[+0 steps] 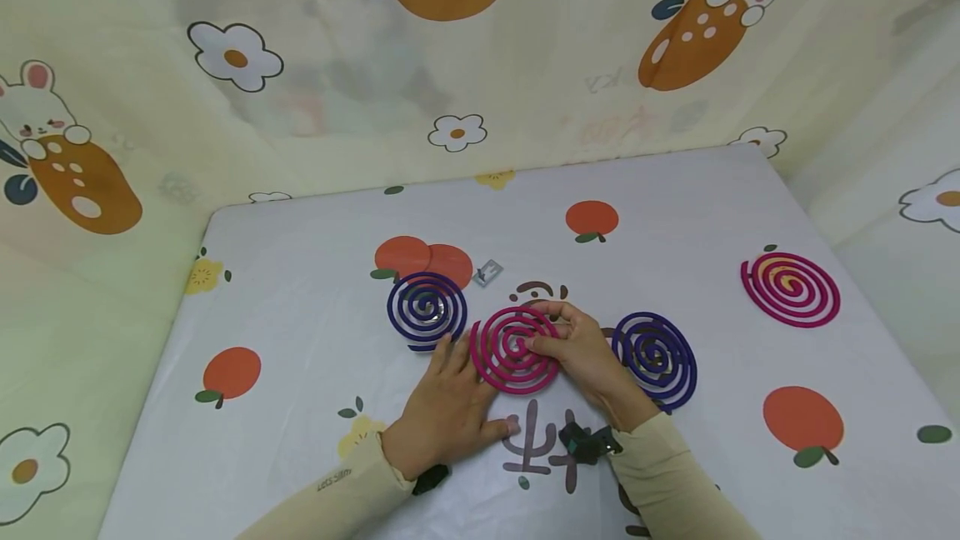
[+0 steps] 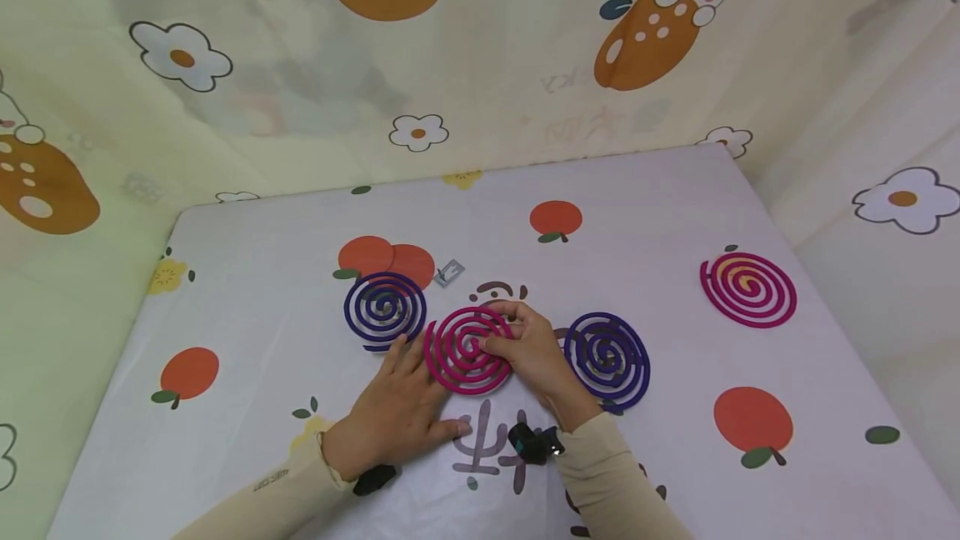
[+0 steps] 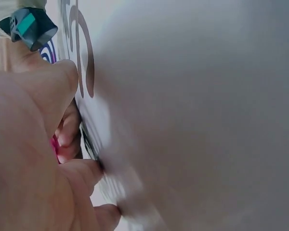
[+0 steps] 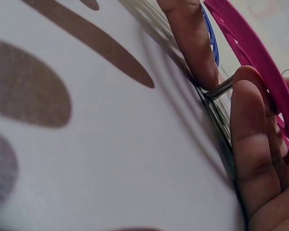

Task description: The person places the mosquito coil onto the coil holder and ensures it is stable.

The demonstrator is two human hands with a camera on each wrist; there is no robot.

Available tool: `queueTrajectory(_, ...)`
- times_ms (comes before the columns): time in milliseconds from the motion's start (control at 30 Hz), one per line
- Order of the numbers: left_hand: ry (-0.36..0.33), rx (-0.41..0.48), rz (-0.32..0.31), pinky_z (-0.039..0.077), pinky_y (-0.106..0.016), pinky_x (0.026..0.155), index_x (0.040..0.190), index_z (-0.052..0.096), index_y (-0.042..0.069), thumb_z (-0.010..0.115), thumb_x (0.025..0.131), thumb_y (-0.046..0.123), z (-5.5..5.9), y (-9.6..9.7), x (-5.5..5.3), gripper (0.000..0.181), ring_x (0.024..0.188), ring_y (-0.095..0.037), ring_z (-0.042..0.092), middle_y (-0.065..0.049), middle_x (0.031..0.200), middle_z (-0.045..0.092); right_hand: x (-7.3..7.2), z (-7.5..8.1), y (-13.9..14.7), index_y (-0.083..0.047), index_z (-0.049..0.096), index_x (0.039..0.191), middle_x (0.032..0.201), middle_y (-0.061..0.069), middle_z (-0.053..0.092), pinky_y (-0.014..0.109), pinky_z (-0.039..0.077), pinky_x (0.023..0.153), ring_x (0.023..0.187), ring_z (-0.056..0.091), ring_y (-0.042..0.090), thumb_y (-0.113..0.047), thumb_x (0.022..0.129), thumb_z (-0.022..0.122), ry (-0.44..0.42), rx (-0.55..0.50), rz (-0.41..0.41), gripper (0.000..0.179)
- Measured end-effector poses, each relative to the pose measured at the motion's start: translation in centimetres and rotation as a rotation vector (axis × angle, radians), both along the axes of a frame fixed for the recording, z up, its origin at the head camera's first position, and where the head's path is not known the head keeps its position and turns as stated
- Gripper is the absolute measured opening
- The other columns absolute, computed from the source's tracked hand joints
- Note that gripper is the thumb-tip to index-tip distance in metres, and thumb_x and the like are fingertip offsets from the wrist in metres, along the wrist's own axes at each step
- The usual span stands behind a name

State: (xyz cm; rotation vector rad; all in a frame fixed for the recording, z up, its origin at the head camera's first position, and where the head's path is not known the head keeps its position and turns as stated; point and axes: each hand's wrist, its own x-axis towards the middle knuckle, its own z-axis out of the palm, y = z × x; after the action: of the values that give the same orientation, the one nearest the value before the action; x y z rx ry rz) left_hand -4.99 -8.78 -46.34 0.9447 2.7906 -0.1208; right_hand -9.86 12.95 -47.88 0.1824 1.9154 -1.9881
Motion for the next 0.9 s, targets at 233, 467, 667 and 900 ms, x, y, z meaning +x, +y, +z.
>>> queueTrajectory(233,0.005,0.008,-0.016,0.015,-0.061,0.126,0.167,0.026,0.024,0.042,0.097,0.077,-0.09,-0.08,0.28,0.089,0.158,-0.04,0.021,-0.012,0.171,0.027,0.04,-0.06,0.08,0.003,0.052,0.139,0.102,0.014,0.077,0.022,0.059,0.079,0.09,0.073,0.011,0.004,0.089,0.073,0.016,-0.004,0.014,0.054)
queueTrajectory(467,-0.005,-0.006,-0.008,0.013,-0.061,0.127,0.168,0.025,0.025,0.04,0.098,0.077,-0.15,0.08,0.21,0.089,0.159,-0.039,0.017,-0.01,0.173,0.023,0.04,0.03,0.11,0.003,0.051,0.139,0.107,0.016,0.077,0.022,0.059,0.079,0.091,0.074,0.011,0.005,0.09,0.072,0.02,-0.008,0.025,0.054)
queueTrajectory(667,-0.002,-0.02,-0.007,0.014,-0.061,0.127,0.167,0.025,0.025,0.039,0.098,0.077,-0.08,0.11,0.18,0.088,0.159,-0.039,0.018,-0.01,0.173,0.024,0.0,0.04,0.19,0.005,0.051,0.14,0.11,0.018,0.076,0.022,0.059,0.081,0.092,0.074,0.01,0.005,0.091,0.071,0.024,-0.006,0.025,0.053)
queueTrajectory(900,-0.011,-0.023,0.001,0.013,-0.06,0.127,0.167,0.027,0.023,0.04,0.098,0.077,0.06,0.25,0.23,0.088,0.159,-0.039,0.019,-0.01,0.172,0.025,0.06,0.27,0.11,0.005,0.052,0.139,0.112,0.018,0.076,0.021,0.059,0.082,0.093,0.073,0.01,0.004,0.09,0.072,0.025,-0.002,0.02,0.052)
